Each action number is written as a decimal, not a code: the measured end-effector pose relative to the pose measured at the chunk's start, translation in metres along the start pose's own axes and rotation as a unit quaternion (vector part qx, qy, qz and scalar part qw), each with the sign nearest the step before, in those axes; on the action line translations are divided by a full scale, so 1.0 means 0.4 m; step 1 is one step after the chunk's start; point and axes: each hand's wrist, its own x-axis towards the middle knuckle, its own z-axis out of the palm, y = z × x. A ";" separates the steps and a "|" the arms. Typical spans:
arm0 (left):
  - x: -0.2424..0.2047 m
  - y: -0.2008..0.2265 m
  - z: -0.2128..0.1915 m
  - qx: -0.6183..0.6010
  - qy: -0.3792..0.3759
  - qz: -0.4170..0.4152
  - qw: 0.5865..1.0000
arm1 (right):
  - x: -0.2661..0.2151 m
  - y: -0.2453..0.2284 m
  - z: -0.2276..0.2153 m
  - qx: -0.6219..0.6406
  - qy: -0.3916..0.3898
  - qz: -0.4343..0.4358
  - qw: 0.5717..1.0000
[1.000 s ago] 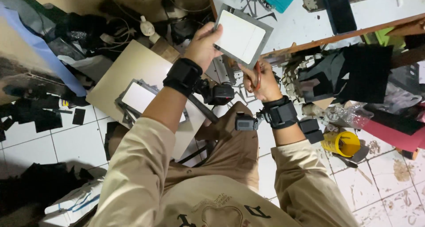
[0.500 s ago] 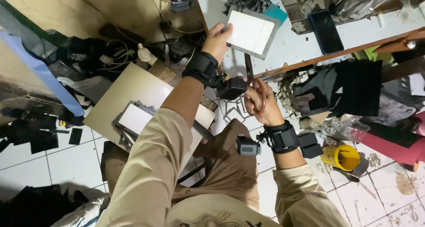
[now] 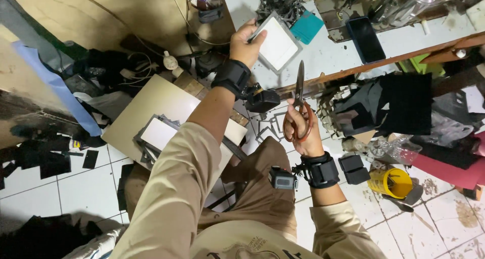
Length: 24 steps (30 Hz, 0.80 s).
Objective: The person trims the excess edges of leather frames using scissors at a workstation.
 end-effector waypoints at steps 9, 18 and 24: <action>-0.009 0.063 0.054 0.092 -0.037 -0.007 0.995 | -0.034 -0.010 -0.002 -0.004 0.016 0.001 1.000; -0.015 0.141 0.057 0.186 -0.073 0.155 0.967 | -0.009 0.012 -0.012 -0.004 0.039 0.012 0.999; -0.058 0.227 0.080 0.161 -0.093 0.130 0.974 | -0.010 0.023 -0.010 0.001 0.039 -0.010 0.999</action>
